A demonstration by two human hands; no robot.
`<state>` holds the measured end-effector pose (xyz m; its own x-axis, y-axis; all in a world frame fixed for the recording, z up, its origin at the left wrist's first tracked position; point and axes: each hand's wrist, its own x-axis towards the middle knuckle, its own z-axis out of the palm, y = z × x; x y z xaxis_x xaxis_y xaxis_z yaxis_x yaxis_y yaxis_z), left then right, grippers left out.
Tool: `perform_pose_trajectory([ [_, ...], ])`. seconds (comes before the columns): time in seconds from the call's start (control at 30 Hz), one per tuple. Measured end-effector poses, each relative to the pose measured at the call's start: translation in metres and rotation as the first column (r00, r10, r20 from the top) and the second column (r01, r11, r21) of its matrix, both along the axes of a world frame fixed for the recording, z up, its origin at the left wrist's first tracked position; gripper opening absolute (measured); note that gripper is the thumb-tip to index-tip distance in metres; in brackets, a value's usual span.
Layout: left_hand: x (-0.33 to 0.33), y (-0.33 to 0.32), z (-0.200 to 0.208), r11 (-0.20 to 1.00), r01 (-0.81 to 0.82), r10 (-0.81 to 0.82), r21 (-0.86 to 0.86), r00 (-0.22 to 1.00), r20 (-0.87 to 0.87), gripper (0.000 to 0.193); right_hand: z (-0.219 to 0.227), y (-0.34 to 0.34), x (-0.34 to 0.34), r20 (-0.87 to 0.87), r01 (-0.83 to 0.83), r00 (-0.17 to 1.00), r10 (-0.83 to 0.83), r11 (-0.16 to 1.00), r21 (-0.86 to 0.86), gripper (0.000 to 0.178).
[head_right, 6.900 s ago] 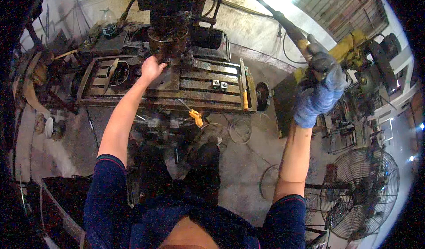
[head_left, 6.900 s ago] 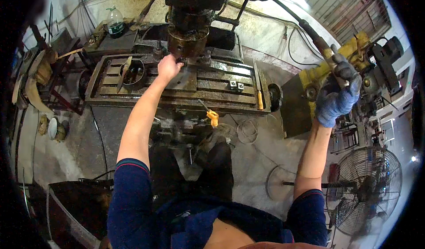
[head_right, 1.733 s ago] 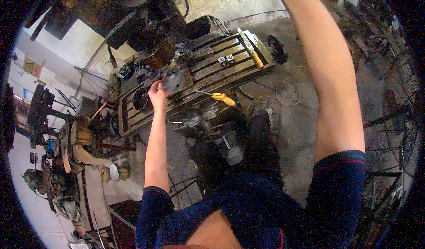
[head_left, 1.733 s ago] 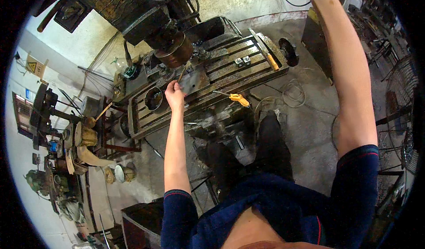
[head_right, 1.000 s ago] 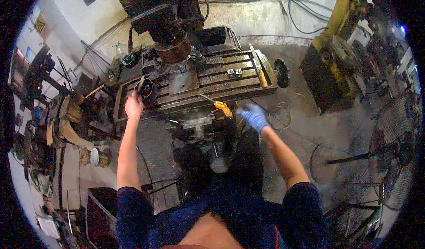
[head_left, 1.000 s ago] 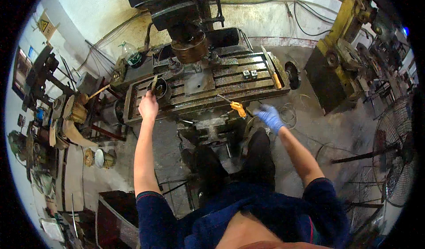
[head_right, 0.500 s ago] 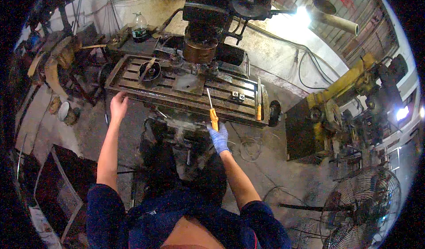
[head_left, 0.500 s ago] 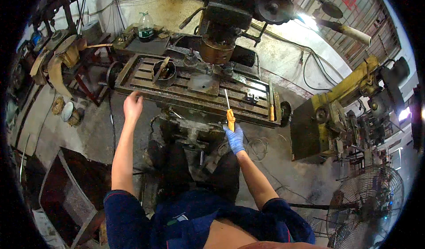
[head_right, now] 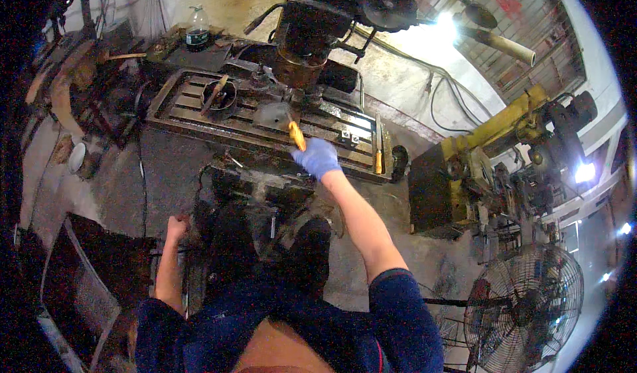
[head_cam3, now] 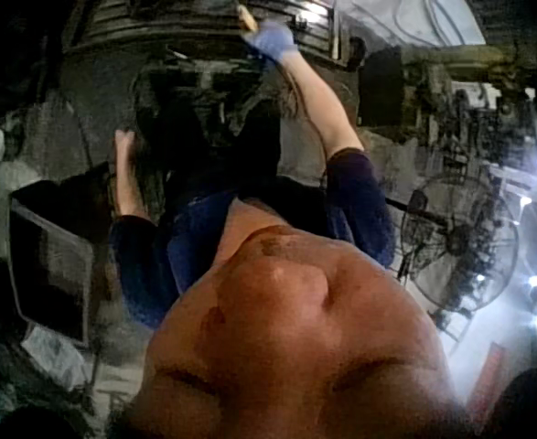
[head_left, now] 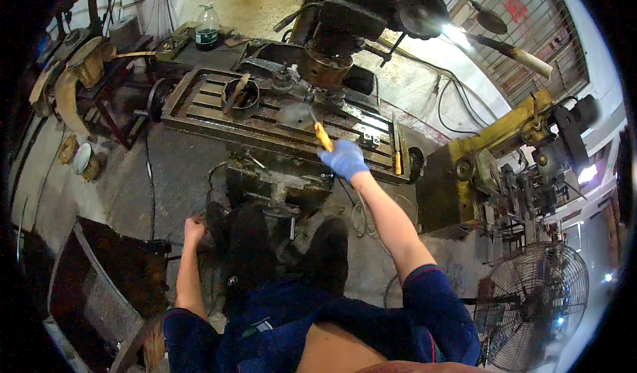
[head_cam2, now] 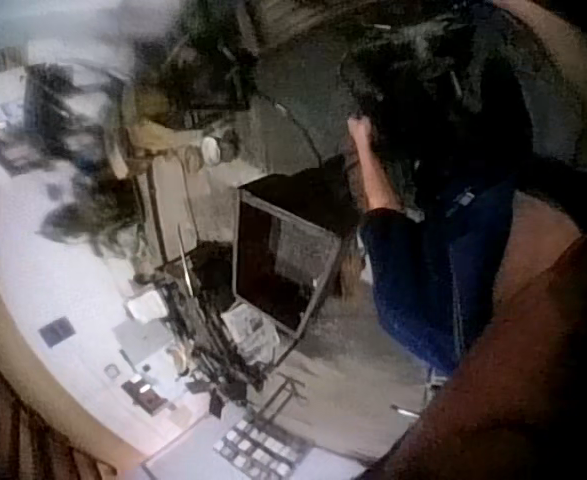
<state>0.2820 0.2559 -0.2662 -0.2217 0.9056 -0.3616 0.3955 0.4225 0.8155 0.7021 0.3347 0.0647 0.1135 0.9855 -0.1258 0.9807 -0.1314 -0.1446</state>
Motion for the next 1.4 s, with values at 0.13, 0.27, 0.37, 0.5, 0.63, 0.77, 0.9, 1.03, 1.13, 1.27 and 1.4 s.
perform_pose_trajectory([
  [0.13, -0.006, 0.008, 0.030, 0.995, -0.025, 0.018, 0.100, 0.998, 0.068, 0.017, 0.001, 0.052, -0.003, -0.037, 0.103, 0.994, -0.100, 0.992, 0.070, 0.052],
  [0.27, -0.012, 0.013, 0.048, 0.989, -0.087, 0.067, 0.122, 0.985, 0.158, 0.023, -0.011, 0.051, 0.003, -0.070, 0.062, 0.996, -0.058, 0.996, 0.064, 0.054],
  [0.37, 0.016, 0.008, 0.088, 0.995, -0.090, 0.068, 0.053, 0.943, 0.326, 0.021, -0.017, 0.005, 0.017, -0.185, -0.004, 0.983, -0.003, 0.999, -0.040, 0.057],
  [0.5, 0.063, -0.002, 0.101, 0.993, -0.114, 0.087, 0.013, 0.823, 0.561, 0.012, 0.000, -0.082, 0.006, -0.392, -0.335, 0.885, 0.251, 0.929, -0.159, 0.054],
  [0.63, 0.107, 0.024, 0.140, 0.997, 0.027, -0.073, 0.073, 0.643, 0.762, 0.019, 0.001, -0.141, -0.010, -0.479, -0.546, 0.777, 0.409, 0.816, -0.188, 0.048],
  [0.77, 0.150, 0.043, 0.149, 0.989, 0.138, -0.124, 0.048, 0.619, 0.775, 0.036, -0.042, -0.164, -0.017, -0.425, -0.342, 0.848, 0.316, 0.940, 0.015, 0.049],
  [0.9, 0.159, 0.056, 0.137, 0.961, 0.275, -0.175, 0.012, 0.575, 0.799, 0.046, -0.050, -0.169, -0.011, -0.484, -0.232, 0.848, 0.215, 0.972, 0.026, 0.051],
  [1.03, 0.133, 0.054, 0.131, 0.984, 0.178, -0.085, -0.022, 0.566, 0.820, 0.038, -0.058, -0.167, -0.022, -0.476, -0.307, 0.839, 0.262, 0.952, -0.016, 0.051],
  [1.13, 0.126, 0.048, 0.142, 0.986, 0.104, 0.039, -0.132, 0.624, 0.781, 0.024, -0.061, -0.162, -0.026, -0.505, -0.325, 0.815, 0.284, 0.946, 0.006, 0.050],
  [1.27, 0.109, 0.043, 0.146, 0.979, -0.010, 0.166, -0.205, 0.626, 0.762, 0.018, -0.076, -0.153, -0.037, -0.564, -0.350, 0.775, 0.285, 0.937, -0.007, 0.049],
  [1.4, 0.125, 0.029, 0.161, 0.990, -0.023, 0.123, -0.142, 0.646, 0.753, 0.017, -0.095, -0.151, -0.039, -0.571, -0.408, 0.746, 0.342, 0.913, 0.015, 0.048],
])
